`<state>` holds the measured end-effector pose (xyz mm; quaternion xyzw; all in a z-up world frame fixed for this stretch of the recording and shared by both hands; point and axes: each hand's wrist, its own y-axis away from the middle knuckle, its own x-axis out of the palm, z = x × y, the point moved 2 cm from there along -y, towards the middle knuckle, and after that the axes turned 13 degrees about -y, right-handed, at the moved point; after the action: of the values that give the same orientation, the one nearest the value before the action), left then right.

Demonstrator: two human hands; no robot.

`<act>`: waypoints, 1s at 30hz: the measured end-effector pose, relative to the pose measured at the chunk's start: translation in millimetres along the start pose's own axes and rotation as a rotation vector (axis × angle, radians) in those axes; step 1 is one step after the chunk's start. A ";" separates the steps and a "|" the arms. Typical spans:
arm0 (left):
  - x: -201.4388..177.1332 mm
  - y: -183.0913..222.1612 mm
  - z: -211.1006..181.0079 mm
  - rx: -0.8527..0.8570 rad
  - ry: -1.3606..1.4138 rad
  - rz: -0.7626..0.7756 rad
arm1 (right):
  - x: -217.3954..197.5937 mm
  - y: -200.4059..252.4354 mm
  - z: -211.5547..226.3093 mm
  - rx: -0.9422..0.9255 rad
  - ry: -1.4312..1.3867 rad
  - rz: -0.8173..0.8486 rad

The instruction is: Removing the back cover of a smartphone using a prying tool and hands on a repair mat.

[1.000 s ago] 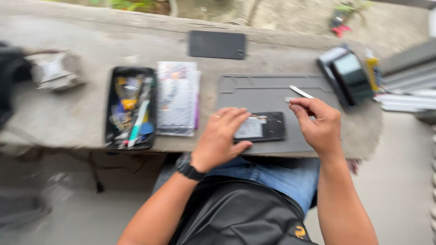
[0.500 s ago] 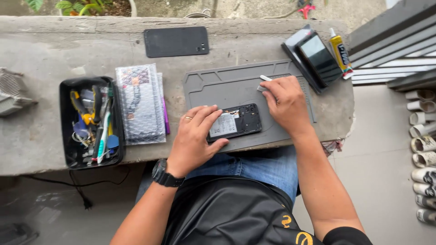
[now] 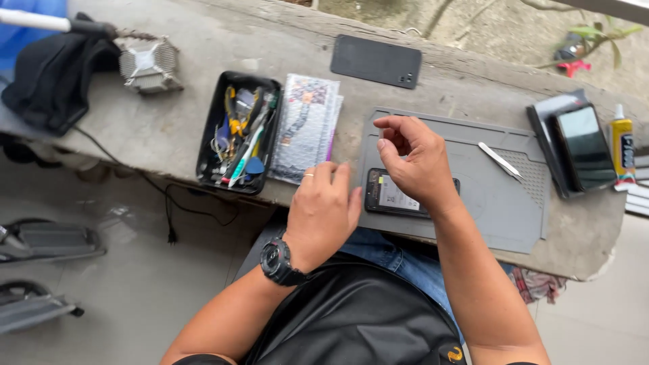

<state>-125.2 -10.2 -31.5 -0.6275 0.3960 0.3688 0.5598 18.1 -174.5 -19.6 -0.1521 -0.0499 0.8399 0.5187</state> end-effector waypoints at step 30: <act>48.9 -13.1 -9.5 -0.050 -0.050 0.061 | -14.2 7.3 -30.9 0.219 -0.592 -0.404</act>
<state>-92.8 -23.0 -69.4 -0.6194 0.3915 0.4111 0.5423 27.3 -192.7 -47.8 0.1665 -0.1366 0.7284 0.6504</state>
